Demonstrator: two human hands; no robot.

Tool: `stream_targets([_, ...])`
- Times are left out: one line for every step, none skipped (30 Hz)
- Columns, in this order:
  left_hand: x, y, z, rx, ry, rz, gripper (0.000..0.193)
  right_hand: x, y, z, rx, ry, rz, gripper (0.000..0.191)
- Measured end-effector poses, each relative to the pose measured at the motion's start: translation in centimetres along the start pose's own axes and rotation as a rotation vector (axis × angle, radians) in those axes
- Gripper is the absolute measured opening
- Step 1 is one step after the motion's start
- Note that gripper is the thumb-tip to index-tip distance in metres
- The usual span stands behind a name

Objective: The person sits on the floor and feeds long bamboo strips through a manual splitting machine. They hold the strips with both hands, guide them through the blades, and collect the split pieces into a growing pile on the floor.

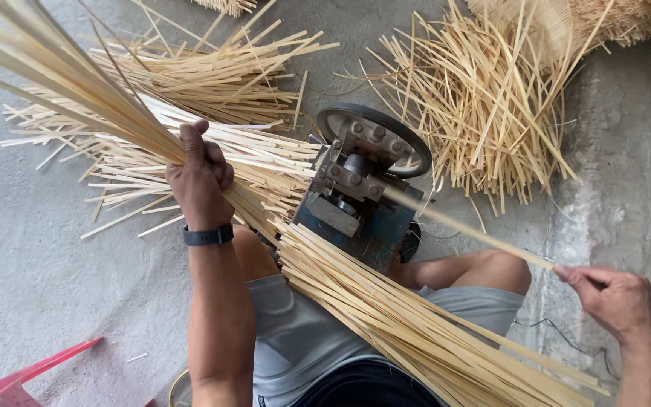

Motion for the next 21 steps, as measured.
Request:
stream_targets([-0.3,-0.4,-1.0,0.011,-0.022,0.032,0.039,0.3,0.3,1.0,0.069,0.08,-0.025,0.029])
stream_targets([-0.7,-0.7,-2.0,0.022,-0.043,0.061,0.039,0.8,0.4,1.7,0.135,0.161,-0.047,0.027])
stream_targets([-0.9,-1.0,-3.0,0.033,-0.064,0.09,0.04,1.2,0.4,2.1,0.201,0.241,-0.069,0.026])
stream_targets([-1.1,-1.1,-4.0,0.025,-0.092,0.101,0.041,1.4,0.4,1.9,0.252,0.216,-0.07,0.025])
stream_targets([-1.3,-1.2,-5.1,0.015,-0.119,0.115,0.043,1.3,0.4,1.4,0.303,0.188,-0.073,0.025])
stream_targets([-1.3,-1.5,-6.0,0.004,-0.147,0.131,0.044,1.1,0.7,0.6,0.353,0.159,-0.08,0.024])
stream_targets([-1.4,-1.6,-6.8,0.006,-0.163,0.141,0.045,0.8,1.1,-0.5,0.325,0.122,-0.066,0.023])
stream_targets([-1.3,-1.8,-7.6,0.008,-0.181,0.15,0.046,0.5,1.6,-1.6,0.296,0.087,-0.052,0.022])
stream_targets([-1.3,-1.8,-8.3,0.011,-0.198,0.161,0.048,0.1,2.0,-2.8,0.268,0.051,-0.037,0.021])
stream_targets([-1.2,-1.8,-8.9,0.006,-0.21,0.155,0.05,-0.4,2.8,-4.2,0.195,-0.049,-0.057,0.021])
stream_targets([-1.3,-1.8,-9.4,0.0,-0.221,0.152,0.053,-0.8,3.6,-5.5,0.12,-0.152,-0.076,0.022])
stream_targets([-1.4,-1.7,-9.7,-0.005,-0.226,0.149,0.055,-1.1,4.4,-6.6,0.107,-0.127,-0.099,0.022])
stream_targets([-1.4,-1.5,-10.1,-0.01,-0.239,0.135,0.056,-1.5,5.4,-7.6,0.093,-0.106,-0.123,0.022])
stream_targets([-1.3,-1.4,-10.4,-0.016,-0.253,0.123,0.058,-1.8,6.0,-8.3,0.08,-0.083,-0.15,0.022])
stream_targets([-1.3,-1.2,-10.6,-0.022,-0.271,0.109,0.059,-2.1,6.5,-8.7,0.057,-0.099,-0.152,0.023])
stream_targets([-1.3,-1.2,-10.6,-0.023,-0.275,0.099,0.061,-2.3,7.0,-9.1,0.034,-0.112,-0.153,0.024])
stream_targets([-1.3,-1.1,-10.6,-0.022,-0.282,0.087,0.062,-2.5,7.6,-9.3,0.014,-0.122,-0.153,0.025])
stream_targets([-1.3,-1.0,-10.7,-0.02,-0.291,0.074,0.063,-2.6,8.2,-9.3,0.022,-0.117,-0.161,0.026])
stream_targets([-1.4,-0.8,-10.8,-0.012,-0.296,0.06,0.064,-2.7,8.9,-9.3,0.029,-0.112,-0.171,0.027])
stream_targets([-1.3,-0.8,-10.8,-0.008,-0.306,0.052,0.064,-2.4,9.9,-9.3,0.036,-0.106,-0.189,0.028])
stream_targets([-1.1,-0.8,-10.8,-0.004,-0.312,0.043,0.065,-1.9,11.2,-9.4,-0.011,-0.065,-0.284,0.029])
Point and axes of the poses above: each hand's wrist, its own x-axis away from the middle knuckle, its own y-axis out of the palm, z = x × y, the point moved 2 cm from there along -x, towards the middle knuckle, and after that the axes turned 9 degrees about -z, right-handed, at the moved point
